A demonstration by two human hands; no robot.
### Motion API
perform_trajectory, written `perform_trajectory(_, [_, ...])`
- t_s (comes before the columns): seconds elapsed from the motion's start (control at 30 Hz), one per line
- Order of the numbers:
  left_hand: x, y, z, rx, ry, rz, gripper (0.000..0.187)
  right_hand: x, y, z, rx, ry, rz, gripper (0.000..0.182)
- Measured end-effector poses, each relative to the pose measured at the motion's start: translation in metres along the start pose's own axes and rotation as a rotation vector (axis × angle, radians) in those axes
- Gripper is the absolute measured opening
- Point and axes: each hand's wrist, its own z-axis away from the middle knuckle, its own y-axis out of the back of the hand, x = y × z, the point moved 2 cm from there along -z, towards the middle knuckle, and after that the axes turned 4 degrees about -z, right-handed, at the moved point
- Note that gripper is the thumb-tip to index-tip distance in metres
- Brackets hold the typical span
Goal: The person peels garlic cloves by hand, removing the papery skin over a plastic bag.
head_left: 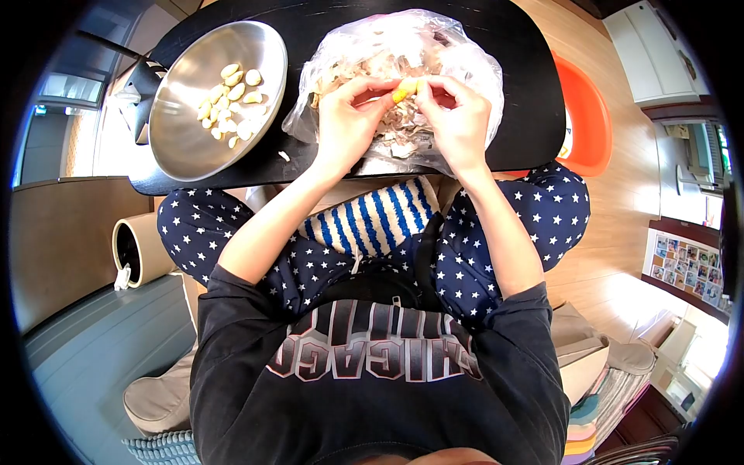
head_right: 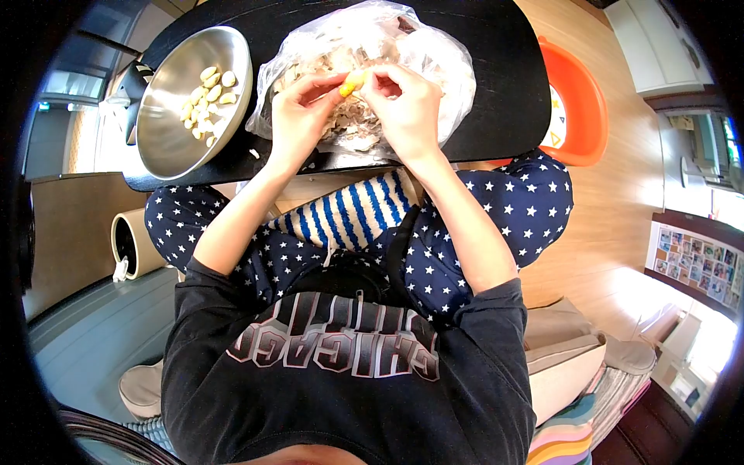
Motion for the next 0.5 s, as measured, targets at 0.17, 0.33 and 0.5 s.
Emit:
perform_trajectory(0.17, [0.003,0.004,-0.003,0.018,-0.010,-0.044,0.017,0.004,0.001,-0.003,-0.052,-0.047,-0.105,0.012])
perform_trajectory(0.33, [0.008,0.004,-0.004,0.017,-0.167,-0.139,0.017,-0.003,0.004,-0.004,-0.076,0.040,0.010,0.013])
perform_trajectory(0.5, [0.011,0.005,-0.002,0.002,-0.223,-0.241,0.017,-0.004,0.002,-0.003,-0.058,0.110,0.029,0.012])
